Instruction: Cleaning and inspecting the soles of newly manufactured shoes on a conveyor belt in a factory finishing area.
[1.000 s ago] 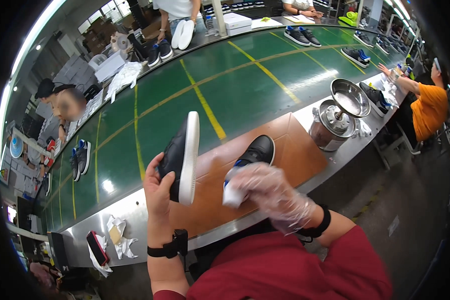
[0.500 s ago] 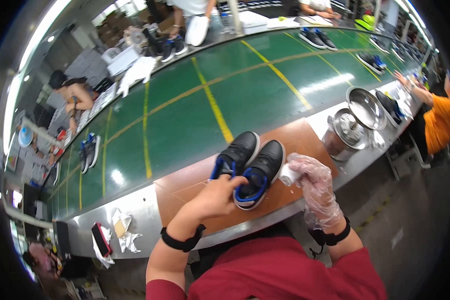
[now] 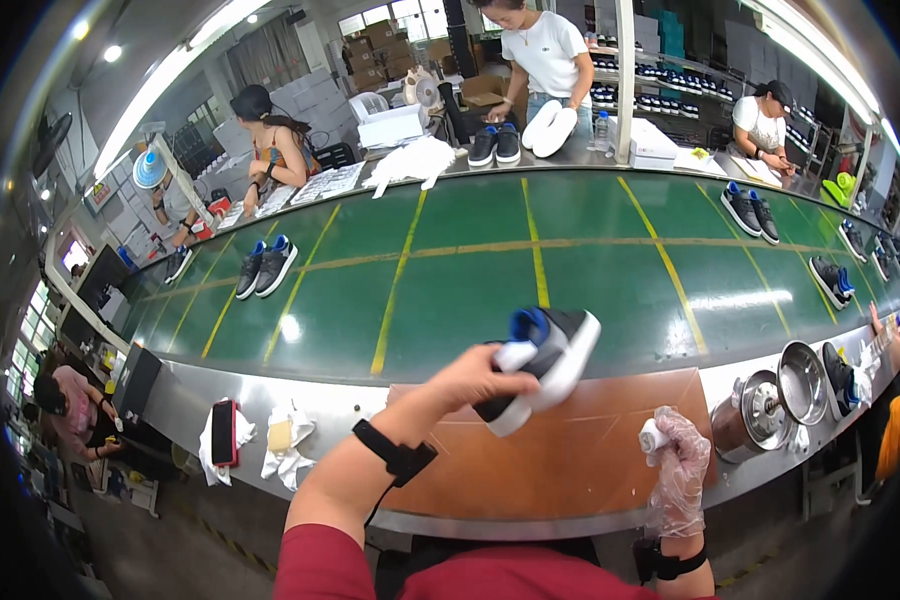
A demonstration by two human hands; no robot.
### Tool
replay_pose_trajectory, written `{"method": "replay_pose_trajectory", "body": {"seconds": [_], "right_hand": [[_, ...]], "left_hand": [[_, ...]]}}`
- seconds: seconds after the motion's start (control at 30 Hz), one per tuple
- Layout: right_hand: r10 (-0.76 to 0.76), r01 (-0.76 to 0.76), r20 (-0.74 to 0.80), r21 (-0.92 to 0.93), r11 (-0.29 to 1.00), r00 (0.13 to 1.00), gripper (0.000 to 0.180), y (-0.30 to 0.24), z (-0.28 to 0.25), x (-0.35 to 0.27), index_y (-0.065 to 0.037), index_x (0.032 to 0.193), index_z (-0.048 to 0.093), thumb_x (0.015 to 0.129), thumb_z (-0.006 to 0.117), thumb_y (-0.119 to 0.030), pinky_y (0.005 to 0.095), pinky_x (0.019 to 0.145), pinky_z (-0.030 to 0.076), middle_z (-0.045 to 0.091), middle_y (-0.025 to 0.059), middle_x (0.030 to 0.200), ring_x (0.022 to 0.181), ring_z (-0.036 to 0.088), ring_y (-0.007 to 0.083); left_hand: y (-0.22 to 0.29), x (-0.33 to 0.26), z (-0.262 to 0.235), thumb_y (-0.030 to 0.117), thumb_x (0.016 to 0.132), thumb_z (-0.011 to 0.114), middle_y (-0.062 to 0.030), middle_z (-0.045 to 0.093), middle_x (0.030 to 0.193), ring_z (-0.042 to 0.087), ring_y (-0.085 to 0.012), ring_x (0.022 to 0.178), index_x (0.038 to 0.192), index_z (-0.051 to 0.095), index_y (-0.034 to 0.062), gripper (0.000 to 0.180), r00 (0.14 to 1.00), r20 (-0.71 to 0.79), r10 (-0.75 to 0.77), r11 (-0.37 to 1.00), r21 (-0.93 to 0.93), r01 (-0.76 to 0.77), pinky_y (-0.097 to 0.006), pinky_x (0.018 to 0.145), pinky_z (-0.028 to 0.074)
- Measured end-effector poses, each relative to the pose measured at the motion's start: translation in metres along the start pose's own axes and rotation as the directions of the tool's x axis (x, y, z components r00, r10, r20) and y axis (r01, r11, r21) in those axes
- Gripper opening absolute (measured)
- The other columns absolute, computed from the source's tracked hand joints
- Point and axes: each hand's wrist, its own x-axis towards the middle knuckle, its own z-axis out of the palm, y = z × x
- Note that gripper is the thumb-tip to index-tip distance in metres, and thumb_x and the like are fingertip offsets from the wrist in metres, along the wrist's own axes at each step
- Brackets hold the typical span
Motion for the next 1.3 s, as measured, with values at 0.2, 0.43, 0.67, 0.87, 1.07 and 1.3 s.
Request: {"method": "replay_pose_trajectory", "body": {"seconds": [0.2,0.43,0.67,0.87,1.07,1.3], "right_hand": [[0.098,-0.098,0.004,0.047,0.994,0.995,0.04,0.014,0.023,0.029,-0.002,0.098,0.067,0.075,0.045,0.022,0.0207,0.054,0.045,0.063,0.0152,0.108,0.077,0.061,0.0145],[0.127,-0.127,-0.006,0.002,0.992,0.992,0.036,0.053,0.025,0.057,-0.003,0.095,0.068,0.076,0.048,0.02,0.0218,0.053,0.046,0.064,0.013,0.104,0.074,0.061,0.0146],[0.245,-0.247,-0.037,-0.071,0.966,0.969,0.033,0.079,0.022,0.081,-0.003,0.097,0.067,0.077,0.051,0.018,0.0239,0.054,0.047,0.062,0.0143,0.108,0.076,0.061,0.0169],[0.295,-0.297,-0.04,-0.065,0.953,0.955,0.027,0.084,0.033,0.093,-0.003,0.097,0.067,0.08,0.054,0.014,0.0238,0.056,0.046,0.061,0.0145,0.108,0.078,0.06,0.0171],[0.279,-0.278,0.016,-0.034,0.96,0.96,0.028,0.084,0.028,0.08,-0.003,0.097,0.067,0.08,0.053,0.015,0.0229,0.053,0.045,0.062,0.0146,0.106,0.072,0.06,0.0165],[0.285,-0.286,0.105,-0.009,0.958,0.953,0.027,0.072,0.037,0.04,-0.004,0.1,0.066,0.081,0.056,0.013,0.0209,0.051,0.042,0.064,0.0112,0.096,0.066,0.056,0.0101]], "left_hand": [[0.015,0.046,-0.092,0.031,0.081,0.073,-0.0103,0.065,0.105,0.065,-0.0281,0.092,0.119,0.054,0.0069,0.049,0.948,-0.294,-0.124,0.581,-0.796,-0.171,-0.047,0.082,0.054],[0.031,0.15,-0.181,0.023,0.08,0.073,-0.0152,0.052,0.121,0.054,-0.034,0.11,0.12,0.05,0.0068,0.049,0.76,-0.601,-0.248,0.196,-0.799,-0.568,-0.048,0.093,0.047],[0.034,0.25,-0.244,0.04,0.079,0.067,-0.0167,0.039,0.137,0.037,-0.0353,0.128,0.138,0.03,0.0034,0.078,0.646,-0.745,-0.166,0.079,-0.663,-0.744,-0.051,0.107,0.029],[0.003,0.247,-0.253,0.05,0.078,0.066,-0.0337,0.01,0.147,0.017,-0.0412,0.139,0.147,0.006,0.0034,0.102,0.723,-0.69,-0.024,0.399,-0.67,-0.626,-0.048,0.11,0.024],[-0.045,0.165,-0.196,0.038,0.087,0.061,-0.0189,0.06,0.105,0.061,-0.0239,0.088,0.119,0.048,-0.0016,0.053,0.891,-0.449,-0.07,0.778,-0.583,-0.233,-0.036,0.079,0.051],[-0.099,-0.013,-0.056,0.025,0.086,0.068,-0.003,0.064,0.094,0.059,-0.0079,0.084,0.108,0.062,0.0024,0.032,0.967,-0.207,-0.147,0.979,0.113,0.173,-0.026,0.076,0.049]]}}
